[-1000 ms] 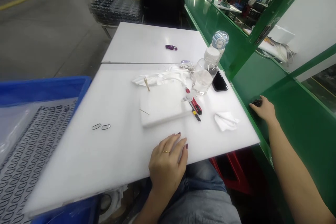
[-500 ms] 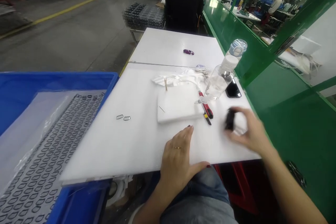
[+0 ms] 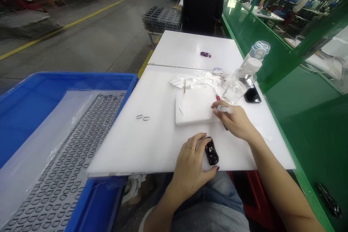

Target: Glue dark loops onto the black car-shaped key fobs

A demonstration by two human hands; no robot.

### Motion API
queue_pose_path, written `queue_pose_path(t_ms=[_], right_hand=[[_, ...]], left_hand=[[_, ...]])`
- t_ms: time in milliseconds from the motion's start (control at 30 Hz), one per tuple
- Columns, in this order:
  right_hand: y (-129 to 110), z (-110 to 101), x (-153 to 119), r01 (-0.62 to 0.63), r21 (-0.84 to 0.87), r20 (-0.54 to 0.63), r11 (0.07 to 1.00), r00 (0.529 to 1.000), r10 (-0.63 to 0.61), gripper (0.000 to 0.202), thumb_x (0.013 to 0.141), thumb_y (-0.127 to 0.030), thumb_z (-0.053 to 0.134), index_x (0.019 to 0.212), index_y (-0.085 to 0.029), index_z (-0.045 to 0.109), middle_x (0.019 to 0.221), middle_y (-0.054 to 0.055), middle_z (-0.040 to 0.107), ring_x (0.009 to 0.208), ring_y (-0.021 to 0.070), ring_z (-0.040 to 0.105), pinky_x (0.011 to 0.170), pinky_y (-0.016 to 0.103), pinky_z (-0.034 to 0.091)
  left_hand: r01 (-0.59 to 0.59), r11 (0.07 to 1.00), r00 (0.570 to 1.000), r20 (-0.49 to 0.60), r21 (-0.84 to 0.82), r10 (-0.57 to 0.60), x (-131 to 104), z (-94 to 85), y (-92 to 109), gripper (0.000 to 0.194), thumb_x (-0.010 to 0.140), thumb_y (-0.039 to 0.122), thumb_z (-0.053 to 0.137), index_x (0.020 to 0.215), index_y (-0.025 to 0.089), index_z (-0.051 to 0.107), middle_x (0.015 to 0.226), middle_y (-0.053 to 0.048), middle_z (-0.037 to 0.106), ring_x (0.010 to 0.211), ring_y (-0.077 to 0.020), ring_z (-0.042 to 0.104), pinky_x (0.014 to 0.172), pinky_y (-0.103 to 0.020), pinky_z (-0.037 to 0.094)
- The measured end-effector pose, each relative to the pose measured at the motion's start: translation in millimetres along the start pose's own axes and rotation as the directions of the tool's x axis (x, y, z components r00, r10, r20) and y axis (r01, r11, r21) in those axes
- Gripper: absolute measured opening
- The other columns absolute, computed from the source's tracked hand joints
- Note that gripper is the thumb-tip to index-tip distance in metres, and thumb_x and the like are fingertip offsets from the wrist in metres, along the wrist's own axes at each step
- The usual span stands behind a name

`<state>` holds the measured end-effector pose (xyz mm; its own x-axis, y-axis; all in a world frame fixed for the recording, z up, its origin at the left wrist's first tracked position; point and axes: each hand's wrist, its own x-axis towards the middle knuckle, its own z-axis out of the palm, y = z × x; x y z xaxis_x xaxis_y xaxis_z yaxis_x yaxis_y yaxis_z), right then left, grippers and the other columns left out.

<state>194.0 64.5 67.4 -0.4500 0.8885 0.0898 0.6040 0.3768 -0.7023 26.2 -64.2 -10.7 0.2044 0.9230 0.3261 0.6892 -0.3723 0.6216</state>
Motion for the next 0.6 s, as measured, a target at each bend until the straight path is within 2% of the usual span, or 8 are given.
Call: queue_pose_path(t_ms=[100, 200, 300, 333, 400, 467, 500, 600], right_hand=[[-5.5, -5.9, -11.7, 0.055, 0.166, 0.016, 0.985, 0.998, -0.058, 0.028, 0.101, -0.046, 0.05, 0.098, -0.024, 0.067, 0.093, 0.004, 0.069, 0.091, 0.0232, 0.067, 0.082, 0.038, 0.051], [-7.8, 2.2, -34.7, 0.158, 0.414, -0.119, 0.896, 0.986, -0.119, 0.018, 0.1, -0.039, 0.056, 0.104, -0.027, 0.068, 0.104, 0.005, 0.066, 0.095, 0.0213, 0.063, 0.079, 0.036, 0.05], [-2.6, 28.7, -50.0, 0.219, 0.673, -0.234, 0.706, 0.969, -0.078, 0.019, 0.092, -0.045, 0.066, 0.09, -0.026, 0.063, 0.085, 0.002, 0.056, 0.074, 0.0173, 0.052, 0.064, 0.032, 0.043], [-0.1, 38.0, -52.2, 0.183, 0.719, -0.214, 0.671, 0.976, -0.038, 0.026, 0.088, -0.048, 0.069, 0.082, -0.024, 0.06, 0.077, 0.0, 0.051, 0.068, 0.0159, 0.046, 0.061, 0.031, 0.038], [2.5, 50.5, -55.0, 0.069, 0.746, -0.117, 0.662, 0.993, 0.028, 0.039, 0.084, -0.054, 0.072, 0.072, -0.022, 0.053, 0.068, -0.002, 0.042, 0.062, 0.0143, 0.037, 0.058, 0.03, 0.031], [-0.7, 51.9, -59.8, 0.025, 0.769, -0.067, 0.638, 0.997, 0.042, 0.045, 0.084, -0.059, 0.068, 0.067, -0.022, 0.05, 0.065, -0.002, 0.038, 0.061, 0.0145, 0.034, 0.058, 0.031, 0.028], [-4.4, 49.0, -63.4, 0.042, 0.802, -0.068, 0.596, 0.997, 0.022, 0.048, 0.085, -0.064, 0.064, 0.066, -0.023, 0.05, 0.064, -0.002, 0.038, 0.06, 0.0152, 0.034, 0.059, 0.032, 0.029], [-17.4, 37.9, -75.3, 0.127, 0.92, -0.095, 0.371, 0.99, -0.105, 0.058, 0.085, -0.074, 0.053, 0.059, -0.024, 0.043, 0.054, -0.003, 0.03, 0.054, 0.0154, 0.031, 0.058, 0.035, 0.031]], left_hand=[[-0.004, 0.998, 1.0, -0.024, -0.062, 0.002, -0.4, 0.2, -1.4, 0.065, 0.066, 0.014, 0.083, 0.122, 0.02, 0.053, 0.126, -0.01, 0.061, 0.113, -0.0307, 0.061, 0.095, -0.049, 0.055], [-0.006, 0.991, 0.997, -0.077, -0.132, -0.004, -1.6, 1.4, -1.5, 0.062, 0.062, 0.013, 0.081, 0.119, 0.02, 0.057, 0.123, -0.008, 0.063, 0.108, -0.0301, 0.063, 0.092, -0.049, 0.056], [-0.029, 0.977, 0.995, -0.103, -0.211, 0.008, -2.7, 0.6, -0.9, 0.062, 0.057, 0.015, 0.076, 0.117, 0.02, 0.061, 0.119, -0.007, 0.066, 0.104, -0.0293, 0.064, 0.089, -0.047, 0.057], [-0.032, 0.973, 0.994, -0.107, -0.227, 0.007, -2.8, 0.1, -0.7, 0.061, 0.057, 0.015, 0.074, 0.117, 0.02, 0.062, 0.118, -0.007, 0.066, 0.103, -0.029, 0.064, 0.089, -0.047, 0.057], [-0.024, 0.97, 0.993, -0.115, -0.241, -0.004, -2.5, -0.7, 0.0, 0.06, 0.057, 0.015, 0.072, 0.116, 0.019, 0.064, 0.118, -0.006, 0.067, 0.102, -0.0286, 0.065, 0.088, -0.047, 0.057], [-0.008, 0.967, 0.992, -0.122, -0.253, -0.024, -1.5, -0.9, 1.1, 0.058, 0.058, 0.016, 0.071, 0.116, 0.018, 0.065, 0.117, -0.006, 0.068, 0.103, -0.0285, 0.065, 0.088, -0.047, 0.057], [-0.001, 0.965, 0.991, -0.126, -0.261, -0.034, -0.8, -0.7, 1.8, 0.057, 0.058, 0.016, 0.071, 0.115, 0.018, 0.066, 0.117, -0.006, 0.068, 0.102, -0.0284, 0.065, 0.088, -0.047, 0.057], [0.023, 0.957, 0.987, -0.145, -0.288, -0.067, 2.0, 0.3, 3.8, 0.054, 0.058, 0.018, 0.072, 0.111, 0.017, 0.068, 0.113, -0.006, 0.069, 0.1, -0.0279, 0.066, 0.087, -0.047, 0.057]])
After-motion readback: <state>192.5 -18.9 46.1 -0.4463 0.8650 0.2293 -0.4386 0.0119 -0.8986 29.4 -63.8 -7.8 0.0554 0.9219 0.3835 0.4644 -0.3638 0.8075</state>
